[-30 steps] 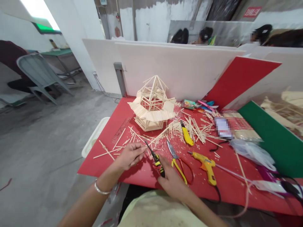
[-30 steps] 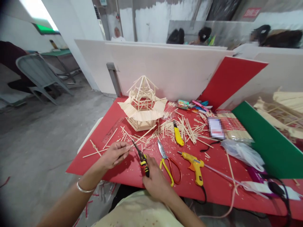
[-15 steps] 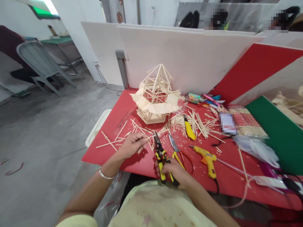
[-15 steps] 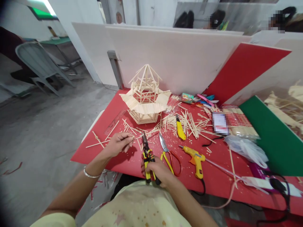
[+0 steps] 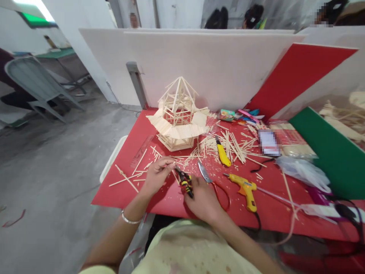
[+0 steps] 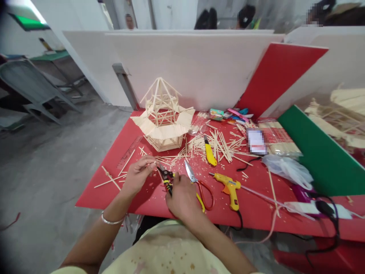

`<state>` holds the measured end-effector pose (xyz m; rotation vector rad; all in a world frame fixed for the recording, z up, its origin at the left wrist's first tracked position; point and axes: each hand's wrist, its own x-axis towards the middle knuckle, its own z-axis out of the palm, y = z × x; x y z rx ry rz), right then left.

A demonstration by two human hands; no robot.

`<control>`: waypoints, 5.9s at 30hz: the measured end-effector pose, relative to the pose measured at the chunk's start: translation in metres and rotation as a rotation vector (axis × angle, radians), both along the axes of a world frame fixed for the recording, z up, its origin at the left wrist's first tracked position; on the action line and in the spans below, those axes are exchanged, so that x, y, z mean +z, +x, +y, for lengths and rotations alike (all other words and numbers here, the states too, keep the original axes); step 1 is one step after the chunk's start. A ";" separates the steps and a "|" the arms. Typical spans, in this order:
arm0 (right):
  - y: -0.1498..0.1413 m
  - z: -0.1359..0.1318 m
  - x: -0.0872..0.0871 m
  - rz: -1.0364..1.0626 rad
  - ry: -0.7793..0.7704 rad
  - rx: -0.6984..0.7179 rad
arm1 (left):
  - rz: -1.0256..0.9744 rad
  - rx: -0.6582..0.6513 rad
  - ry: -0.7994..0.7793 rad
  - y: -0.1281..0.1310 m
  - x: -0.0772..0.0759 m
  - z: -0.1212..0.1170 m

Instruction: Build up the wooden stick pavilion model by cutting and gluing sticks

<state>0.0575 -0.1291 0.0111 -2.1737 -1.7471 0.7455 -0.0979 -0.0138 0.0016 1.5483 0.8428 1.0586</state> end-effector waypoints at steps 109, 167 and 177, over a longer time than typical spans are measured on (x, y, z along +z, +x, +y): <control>0.076 0.019 0.062 -0.046 0.985 -0.025 | -0.565 -0.063 -0.459 0.087 0.054 0.005; 0.080 0.154 0.123 0.252 1.135 0.091 | -0.136 0.417 0.321 0.064 0.128 0.079; 0.076 0.011 0.005 0.303 0.531 -0.052 | -0.195 -0.036 -0.172 0.083 0.014 -0.015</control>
